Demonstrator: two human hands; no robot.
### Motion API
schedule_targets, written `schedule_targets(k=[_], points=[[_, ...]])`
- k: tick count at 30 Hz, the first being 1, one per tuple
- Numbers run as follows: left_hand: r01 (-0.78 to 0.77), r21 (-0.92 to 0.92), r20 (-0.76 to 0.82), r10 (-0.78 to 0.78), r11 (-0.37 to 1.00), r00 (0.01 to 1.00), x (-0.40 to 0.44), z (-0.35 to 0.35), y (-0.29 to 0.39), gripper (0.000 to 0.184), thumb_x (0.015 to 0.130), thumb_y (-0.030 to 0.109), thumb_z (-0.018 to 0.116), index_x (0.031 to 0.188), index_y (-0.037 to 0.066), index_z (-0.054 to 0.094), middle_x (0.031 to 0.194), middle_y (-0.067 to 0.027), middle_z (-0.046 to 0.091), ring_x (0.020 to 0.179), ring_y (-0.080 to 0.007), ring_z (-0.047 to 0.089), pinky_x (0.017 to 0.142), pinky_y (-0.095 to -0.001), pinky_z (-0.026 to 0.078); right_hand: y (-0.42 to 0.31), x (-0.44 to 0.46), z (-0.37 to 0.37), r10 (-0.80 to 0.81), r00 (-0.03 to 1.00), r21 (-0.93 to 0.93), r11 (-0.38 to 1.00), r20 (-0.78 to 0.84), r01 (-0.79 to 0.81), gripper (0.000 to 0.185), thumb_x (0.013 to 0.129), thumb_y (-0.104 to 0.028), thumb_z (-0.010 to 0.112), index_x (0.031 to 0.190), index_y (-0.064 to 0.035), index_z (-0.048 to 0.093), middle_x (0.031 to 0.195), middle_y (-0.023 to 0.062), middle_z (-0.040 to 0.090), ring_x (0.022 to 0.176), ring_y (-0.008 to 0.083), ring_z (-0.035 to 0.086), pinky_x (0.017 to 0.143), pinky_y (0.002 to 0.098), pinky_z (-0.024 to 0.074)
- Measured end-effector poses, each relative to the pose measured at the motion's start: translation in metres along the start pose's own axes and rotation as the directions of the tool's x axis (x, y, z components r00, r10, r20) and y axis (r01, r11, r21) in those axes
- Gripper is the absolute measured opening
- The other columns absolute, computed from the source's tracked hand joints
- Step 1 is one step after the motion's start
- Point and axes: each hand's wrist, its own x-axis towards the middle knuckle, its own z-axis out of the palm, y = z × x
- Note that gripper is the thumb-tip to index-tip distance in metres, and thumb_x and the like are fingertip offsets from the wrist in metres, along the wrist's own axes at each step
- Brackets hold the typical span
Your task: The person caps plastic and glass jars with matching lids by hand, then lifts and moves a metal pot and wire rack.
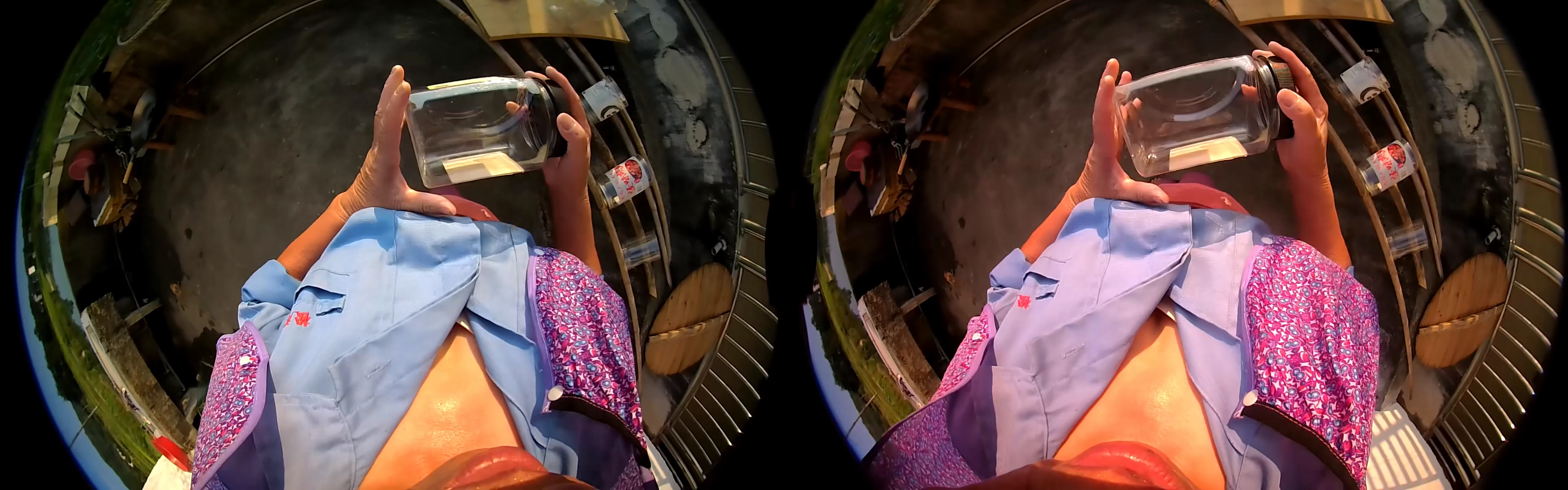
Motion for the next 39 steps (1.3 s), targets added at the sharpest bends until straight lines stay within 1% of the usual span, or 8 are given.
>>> schedule_targets(k=[2,3,7,12,24,31,35,39], points=[[0.333,-0.373,0.05,-0.34,0.866,0.939,-0.003,-0.004,-0.001,0.133,0.05,0.058,0.083,0.147,0.019,0.0,0.149,-0.023,0.003,0.137,-0.0403,0.018,0.105,-0.0505,0.03,-0.006,-0.002,0.001,-0.154,0.988,-0.159,0.975,0.032,0.157,0.065,0.076,-0.031,0.057,0.128,0.0062,0.044,0.123,0.0186,0.053,0.106,0.021,0.057,0.091,0.0336,0.0457],[0.578,-0.645,0.226,-0.598,0.501,0.769,-0.005,-0.006,-0.004,0.135,0.051,0.063,0.08,0.147,0.019,-0.005,0.149,-0.0225,0.003,0.137,-0.0401,0.018,0.105,-0.0515,0.03,-0.007,-0.001,0.0,-0.158,0.987,-0.161,0.974,0.026,0.16,0.065,0.076,-0.031,0.057,0.128,0.0062,0.044,0.123,0.0186,0.053,0.106,0.021,0.057,0.091,0.0336,0.0457],[0.657,-0.676,0.423,-0.555,0.333,0.716,-0.005,-0.006,0.005,0.13,0.051,0.059,0.08,0.146,0.029,-0.003,0.149,-0.0131,0.017,0.129,-0.0345,0.035,0.101,-0.0533,0.037,-0.007,-0.004,0.003,-0.234,0.968,-0.27,0.93,0.094,0.251,0.068,0.075,-0.038,0.055,0.125,0.0069,0.046,0.124,0.0192,0.052,0.111,0.0245,0.055,0.095,0.0348,0.0416],[0.663,-0.48,0.316,-0.592,0.574,0.742,0.01,-0.01,0.031,0.115,0.062,0.02,0.074,0.146,0.025,-0.004,0.133,-0.014,0.031,0.123,-0.0295,0.04,0.098,-0.0464,0.041,0.003,-0.012,-0.001,-0.261,0.962,-0.207,0.94,0.08,0.272,0.067,0.075,-0.037,0.052,0.127,0.0058,0.046,0.125,0.0217,0.051,0.111,0.0268,0.054,0.095,0.0369,0.0424],[-0.072,-0.04,0.073,0.075,0.997,0.994,-0.006,-0.007,-0.016,0.093,0.054,0.02,0.084,0.126,0.015,0.025,0.121,-0.0173,0.029,0.111,-0.028,0.04,0.086,-0.0377,0.044,0.006,-0.012,0.022,-0.172,0.984,-0.239,0.958,-0.046,0.157,0.055,0.075,-0.022,0.05,0.124,0.0047,0.051,0.122,0.0202,0.054,0.105,0.022,0.058,0.091,0.0332,0.0469],[0.048,-0.275,0.052,-0.035,0.96,0.998,-0.009,-0.02,-0.05,0.09,0.056,0.016,0.08,0.128,0.016,0.025,0.122,-0.0148,0.028,0.109,-0.0273,0.047,0.091,-0.0368,0.045,0.007,0.018,0.043,0.088,0.987,-0.323,0.938,-0.137,-0.129,0.043,0.083,-0.021,0.056,0.122,-0.0011,0.056,0.116,0.0072,0.058,0.098,0.0079,0.054,0.087,0.0231,0.0426],[0.623,-0.782,0.487,-0.59,0.033,0.644,0.001,-0.057,-0.061,0.086,0.065,0.033,0.07,0.136,0.024,0.022,0.119,-0.0119,0.039,0.118,-0.0345,0.044,0.095,-0.0532,0.044,0.01,0.037,0.041,0.274,0.962,-0.059,0.96,0.006,-0.273,0.053,0.095,-0.046,0.043,0.129,-0.0051,0.05,0.126,0.0092,0.052,0.115,0.0136,0.048,0.093,0.0288,0.0406],[0.593,-0.785,0.595,-0.488,-0.181,0.639,-0.001,-0.065,-0.067,0.08,0.07,0.043,0.061,0.139,0.025,0.023,0.123,-0.0153,0.044,0.119,-0.0413,0.043,0.09,-0.0619,0.043,0.017,0.06,0.042,0.04,0.999,-0.433,0.901,0.015,-0.03,0.063,0.092,-0.055,0.041,0.133,-0.007,0.046,0.131,0.0077,0.05,0.119,0.0198,0.047,0.099,0.0314,0.0364]])
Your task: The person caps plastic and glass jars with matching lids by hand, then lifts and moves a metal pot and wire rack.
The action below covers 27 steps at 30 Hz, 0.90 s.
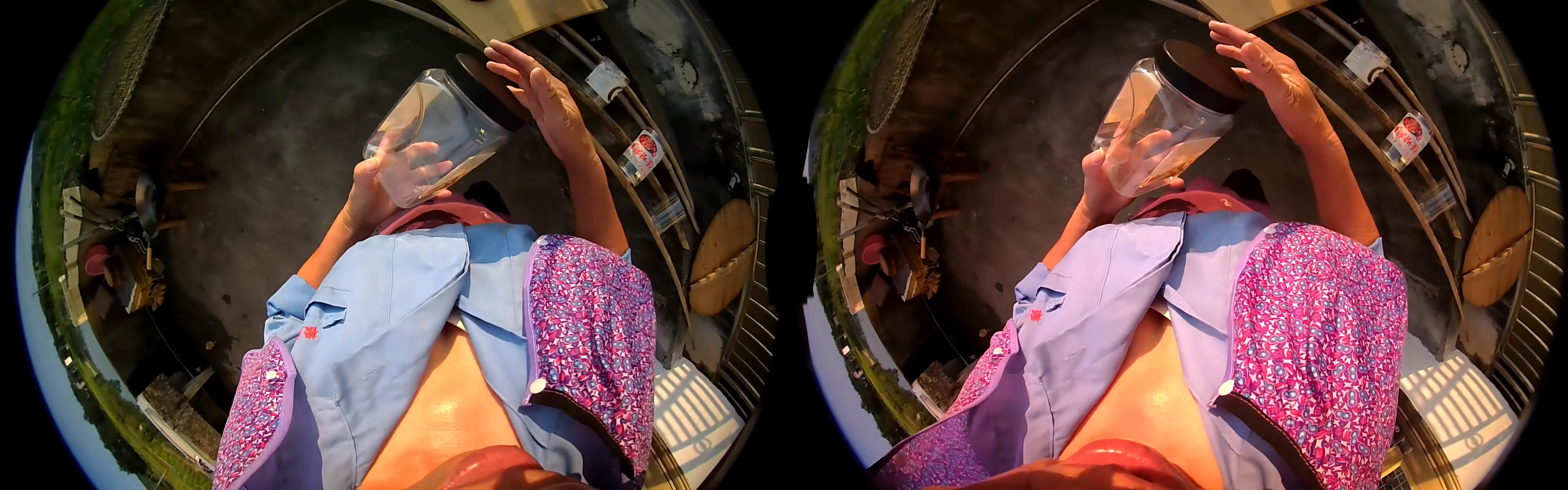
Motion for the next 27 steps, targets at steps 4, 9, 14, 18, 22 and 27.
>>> schedule_targets(k=[4,9,14,18,22,27], points=[[0.051,-0.133,0.015,-0.05,0.99,0.999,0.014,-0.02,-0.002,0.079,0.07,0.046,0.061,0.139,0.025,0.027,0.129,-0.0202,0.037,0.122,-0.0438,0.038,0.092,-0.065,0.04,0.016,0.024,0.01,-0.153,0.972,0.088,0.986,0.179,0.139,0.065,0.09,-0.056,0.043,0.133,-0.0074,0.046,0.132,0.0095,0.048,0.122,0.021,0.044,0.102,0.0311,0.0317],[0.072,-0.174,-0.034,-0.079,0.982,0.996,0.038,-0.025,0.016,0.081,0.07,0.048,0.061,0.139,0.022,0.029,0.132,-0.0216,0.034,0.123,-0.0439,0.037,0.09,-0.0641,0.042,0.02,0.06,0.016,-0.192,0.96,-0.166,0.96,0.204,0.227,0.06,0.079,-0.038,0.064,0.128,-0.0054,0.051,0.126,0.0124,0.049,0.118,0.0231,0.047,0.101,0.0334,0.0352],[-0.114,-0.009,-0.131,0.112,0.993,0.985,0.059,-0.031,0.032,0.089,0.066,0.053,0.068,0.139,0.023,0.028,0.129,-0.0147,0.042,0.121,-0.0379,0.041,0.084,-0.0577,0.05,0.032,0.109,0.012,-0.152,0.961,-0.114,0.977,0.229,0.182,0.069,0.069,-0.036,0.065,0.128,-0.0039,0.051,0.128,0.0139,0.047,0.12,0.0245,0.045,0.103,0.0345,0.0322],[-0.143,-0.006,-0.037,0.143,0.99,0.989,0.086,-0.022,0.068,0.092,0.069,0.055,0.07,0.142,0.027,0.021,0.131,-0.0146,0.041,0.12,-0.0369,0.043,0.089,-0.058,0.047,0.03,0.156,0.002,-0.232,0.94,-0.077,0.963,0.249,0.258,0.068,0.067,-0.031,0.067,0.127,-0.0032,0.051,0.128,0.0138,0.047,0.119,0.0245,0.045,0.102,0.0346,0.0336],[-0.137,0.095,-0.052,0.142,0.986,0.988,0.13,-0.022,0.116,0.095,0.072,0.068,0.06,0.144,0.026,0.016,0.142,-0.0189,0.03,0.124,-0.0406,0.04,0.095,-0.0557,0.043,-0.006,0.191,-0.038,-0.17,0.967,-0.102,0.976,0.189,0.191,0.063,0.067,-0.025,0.066,0.125,-0.0031,0.051,0.126,0.0112,0.049,0.118,0.0213,0.047,0.101,0.0324,0.0349],[-0.097,0.514,-0.398,0.337,0.853,0.854,0.167,-0.055,0.17,0.04,0.094,0.023,0.051,0.129,0.006,0.042,0.119,-0.012,0.053,0.105,-0.0231,0.057,0.088,-0.0374,0.049,-0.076,0.205,-0.114,-0.433,0.892,-0.712,0.666,-0.13,0.22,0.057,0.068,-0.018,0.067,0.121,-0.0042,0.052,0.118,0.0103,0.053,0.111,0.0219,0.051,0.098,0.0338,0.0376]])
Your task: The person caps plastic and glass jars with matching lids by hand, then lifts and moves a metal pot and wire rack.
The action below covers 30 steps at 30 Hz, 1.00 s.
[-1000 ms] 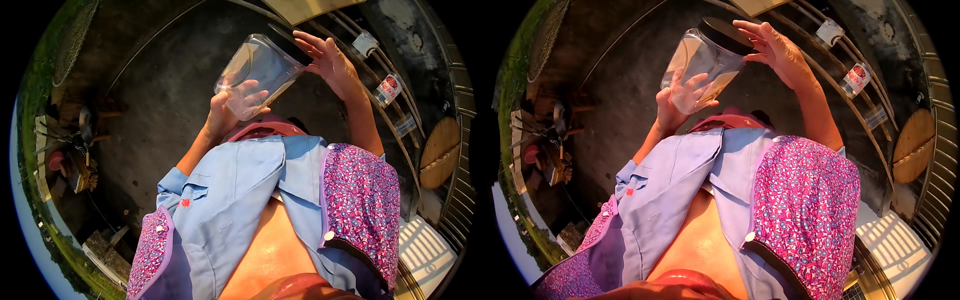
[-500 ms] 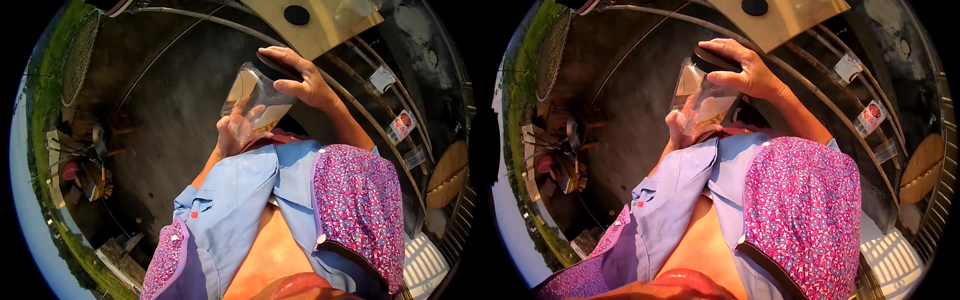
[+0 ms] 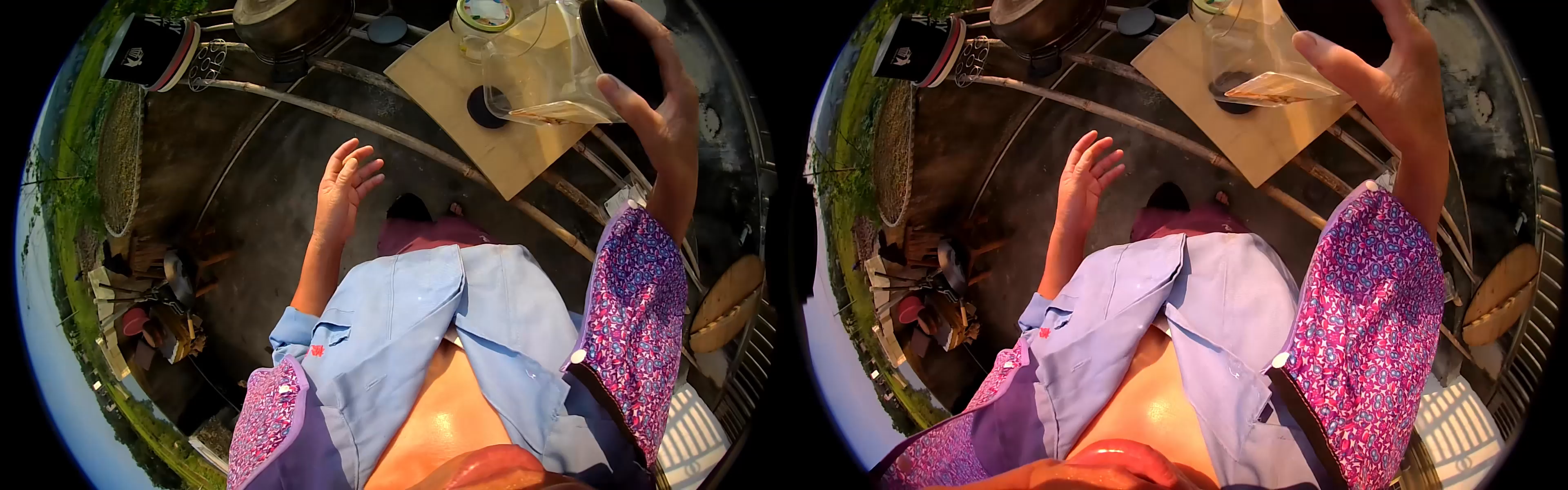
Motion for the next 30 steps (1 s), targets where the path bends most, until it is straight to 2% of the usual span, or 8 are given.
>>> schedule_targets(k=[2,5,9,14,18,21,26,30], points=[[-0.015,0.103,-0.022,0.017,0.995,1.0,0.026,-0.013,0.009,0.035,0.093,0.019,0.053,0.125,0.006,0.046,0.115,-0.01,0.055,0.102,-0.02,0.058,0.087,-0.0342,0.05,-0.014,0.019,-0.005,-0.05,0.982,-0.321,0.947,-0.181,-0.011,0.055,0.063,-0.011,0.065,0.116,-0.0022,0.053,0.111,0.0103,0.056,0.105,0.0217,0.055,0.096,0.0332,0.0393],[-0.05,0.217,0.013,0.049,0.975,0.999,0.081,-0.018,0.026,0.026,0.091,0.012,0.055,0.116,0.004,0.053,0.105,-0.0065,0.059,0.094,-0.0139,0.059,0.084,-0.0275,0.049,0.0,0.038,0.007,-0.134,0.947,-0.482,0.876,-0.293,-0.025,0.058,0.06,-0.011,0.067,0.115,-0.0019,0.053,0.112,0.0107,0.054,0.106,0.0211,0.054,0.095,0.0324,0.0393],[-0.283,0.372,0.278,0.185,0.884,0.943,0.179,0.012,0.047,0.023,0.09,0.01,0.056,0.112,0.004,0.057,0.106,-0.0049,0.059,0.092,-0.0123,0.058,0.081,-0.0258,0.048,0.067,0.048,0.007,0.125,0.987,-0.581,0.798,-0.096,-0.158,0.062,0.075,-0.035,0.072,0.129,-0.0149,0.049,0.128,0.0117,0.049,0.121,0.0277,0.046,0.102,0.0393,0.0369],[-0.661,0.634,0.628,0.233,0.401,0.743,0.282,0.093,0.046,0.028,0.085,0.006,0.054,0.11,0.014,0.062,0.103,-0.0058,0.057,0.09,-0.017,0.056,0.079,-0.0284,0.048,0.136,0.032,0.048,0.314,0.949,-0.677,0.691,-0.033,-0.253,0.067,0.07,-0.037,0.072,0.129,-0.0163,0.047,0.124,0.0124,0.048,0.117,0.0306,0.046,0.099,0.0407,0.04],[-0.823,0.568,0.805,0.207,0.002,0.556,0.328,0.153,0.024,0.034,0.082,0.011,0.051,0.112,0.023,0.063,0.111,-0.0074,0.055,0.102,-0.0288,0.053,0.085,-0.0376,0.046,0.157,0.017,0.071,0.427,0.9,-0.706,0.611,-0.087,-0.358,0.072,0.067,-0.039,0.072,0.129,-0.0154,0.047,0.119,0.0146,0.048,0.111,0.0329,0.047,0.096,0.0419,0.0415],[-0.863,0.48,0.877,0.055,-0.157,0.478,0.353,0.18,0.002,0.039,0.08,0.01,0.054,0.114,0.028,0.062,0.11,-0.005,0.053,0.104,-0.0258,0.05,0.083,-0.0368,0.046,0.16,0.012,0.07,0.464,0.873,-0.622,0.641,-0.152,-0.449,0.072,0.066,-0.038,0.073,0.129,-0.0145,0.047,0.118,0.0151,0.048,0.11,0.0332,0.048,0.095,0.0413,0.0417],[-0.884,0.367,0.902,-0.122,-0.292,0.415,0.365,0.196,-0.012,0.035,0.077,0.022,0.061,0.111,0.028,0.065,0.107,-0.0036,0.052,0.106,-0.0235,0.049,0.086,-0.0374,0.042,0.153,-0.005,0.075,0.388,0.898,-0.685,0.598,-0.207,-0.416,0.073,0.068,-0.037,0.075,0.13,-0.0137,0.046,0.125,0.0144,0.046,0.113,0.0342,0.047,0.096,0.0413,0.0413],[-0.906,0.33,0.933,-0.051,-0.267,0.355,0.379,0.19,-0.015,0.018,0.075,0.028,0.062,0.09,0.02,0.068,0.097,-0.0036,0.054,0.1,-0.0222,0.052,0.08,-0.037,0.042,0.142,-0.007,0.076,0.329,0.923,-0.688,0.623,-0.199,-0.371,0.075,0.069,-0.036,0.076,0.133,-0.0161,0.043,0.131,0.0127,0.043,0.122,0.0325,0.041,0.103,0.0415,0.0354]])
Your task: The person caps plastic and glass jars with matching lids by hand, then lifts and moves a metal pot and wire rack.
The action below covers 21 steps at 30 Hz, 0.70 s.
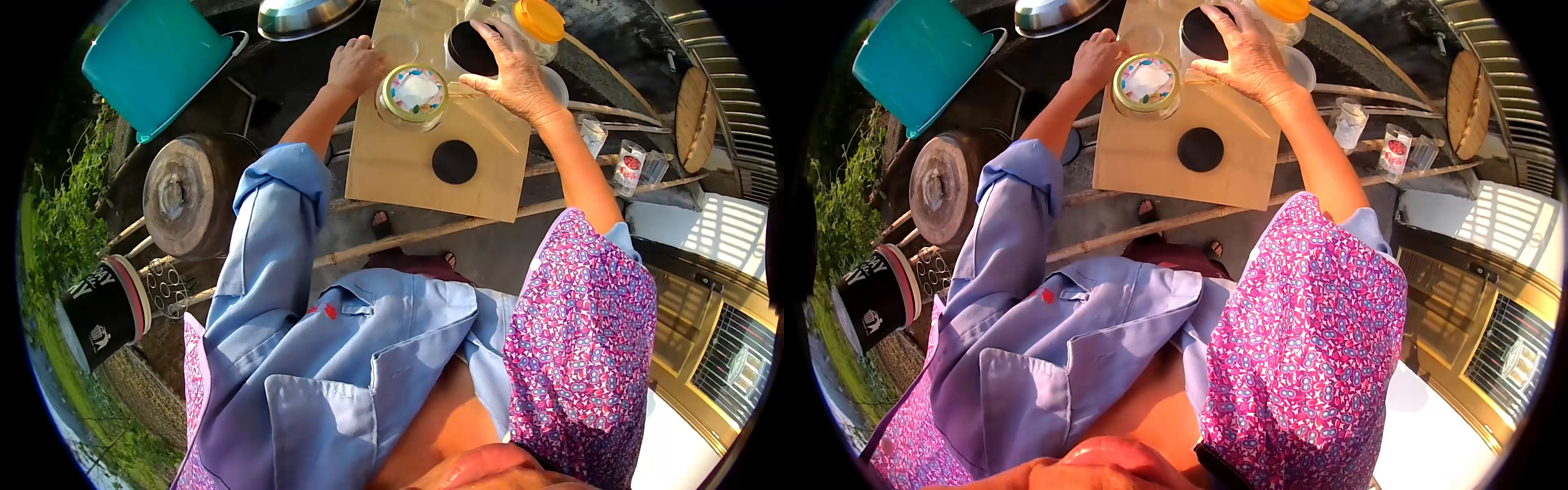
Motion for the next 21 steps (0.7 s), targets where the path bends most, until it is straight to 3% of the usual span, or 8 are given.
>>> schedule_targets(k=[4,8,9,11,15,16,20,21], points=[[-0.011,-0.026,-0.188,0.006,1.0,0.982,-0.012,-0.013,-0.014,0.012,0.075,0.027,0.065,0.081,0.017,0.068,0.089,-0.0025,0.056,0.088,-0.0237,0.056,0.074,-0.0369,0.044,-0.035,-0.02,-0.031,0.06,0.989,0.205,0.978,-0.134,-0.031,0.058,0.078,-0.027,0.07,0.129,-0.0135,0.045,0.129,0.0131,0.044,0.119,0.0309,0.045,0.099,0.0385,0.0406],[0.118,-0.244,-0.418,-0.214,0.963,0.883,-0.069,-0.055,-0.009,0.017,0.08,0.023,0.068,0.084,0.006,0.066,0.096,-0.0101,0.056,0.091,-0.0273,0.055,0.076,-0.0379,0.045,-0.079,-0.082,-0.065,0.155,0.984,0.518,0.851,-0.088,-0.087,0.039,0.083,-0.023,0.065,0.118,-0.0088,0.056,0.118,0.0113,0.052,0.108,0.0276,0.053,0.091,0.0353,0.0448],[0.179,-0.466,-0.362,-0.371,0.866,0.855,-0.09,-0.068,0.005,0.018,0.083,0.023,0.066,0.084,0.005,0.064,0.09,-0.0066,0.058,0.086,-0.0218,0.057,0.073,-0.0337,0.046,-0.086,-0.103,-0.066,0.22,0.975,0.65,0.739,0.016,-0.177,0.035,0.084,-0.022,0.065,0.114,-0.0069,0.058,0.112,0.0105,0.055,0.101,0.0232,0.056,0.085,0.0329,0.0477],[0.273,-0.901,0.004,-0.623,0.337,0.782,-0.138,-0.086,0.03,0.017,0.087,0.02,0.062,0.089,0.003,0.063,0.086,-0.0038,0.06,0.081,-0.0168,0.059,0.072,-0.0287,0.048,-0.1,-0.144,-0.066,0.277,0.944,0.768,0.561,0.179,-0.31,0.038,0.081,-0.017,0.066,0.115,-0.004,0.055,0.107,0.0108,0.056,0.094,0.0185,0.057,0.081,0.0309,0.0489],[0.305,-0.912,0.393,-0.371,-0.274,0.841,-0.198,-0.104,0.146,0.014,0.091,0.014,0.056,0.096,0.002,0.062,0.093,-0.0067,0.065,0.085,-0.0183,0.062,0.073,-0.0294,0.052,-0.125,-0.218,-0.051,0.432,0.891,0.893,0.334,0.141,-0.303,0.061,0.08,-0.026,0.07,0.131,-0.0073,0.043,0.123,0.0153,0.045,0.107,0.0267,0.051,0.088,0.0332,0.0464],[0.378,-0.865,0.475,-0.293,-0.331,0.83,-0.204,-0.098,0.179,0.015,0.091,0.014,0.055,0.097,0.002,0.061,0.093,-0.007,0.065,0.086,-0.0187,0.062,0.073,-0.03,0.053,-0.125,-0.234,-0.056,0.426,0.889,0.863,0.373,0.165,-0.339,0.072,0.077,-0.03,0.072,0.136,-0.0074,0.036,0.131,0.0168,0.039,0.118,0.0308,0.044,0.098,0.0364,0.0395],[0.612,-0.669,0.619,0.14,-0.421,0.773,-0.215,-0.071,0.285,0.016,0.093,0.018,0.052,0.1,0.004,0.058,0.099,-0.0071,0.063,0.092,-0.0187,0.061,0.073,-0.0309,0.052,-0.13,-0.288,-0.076,0.466,0.878,0.836,0.433,0.113,-0.337,0.076,0.073,-0.028,0.075,0.135,-0.0049,0.038,0.135,0.0179,0.038,0.124,0.0321,0.04,0.102,0.0376,0.0341],[0.646,-0.655,0.634,0.18,-0.393,0.752,-0.216,-0.06,0.304,0.016,0.094,0.019,0.051,0.1,0.005,0.056,0.1,-0.0071,0.062,0.093,-0.0183,0.06,0.073,-0.0308,0.052,-0.125,-0.304,-0.081,0.424,0.905,0.746,0.589,0.041,-0.31,0.075,0.07,-0.026,0.076,0.133,-0.0056,0.041,0.134,0.0176,0.039,0.123,0.0324,0.04,0.102,0.0379,0.035]])
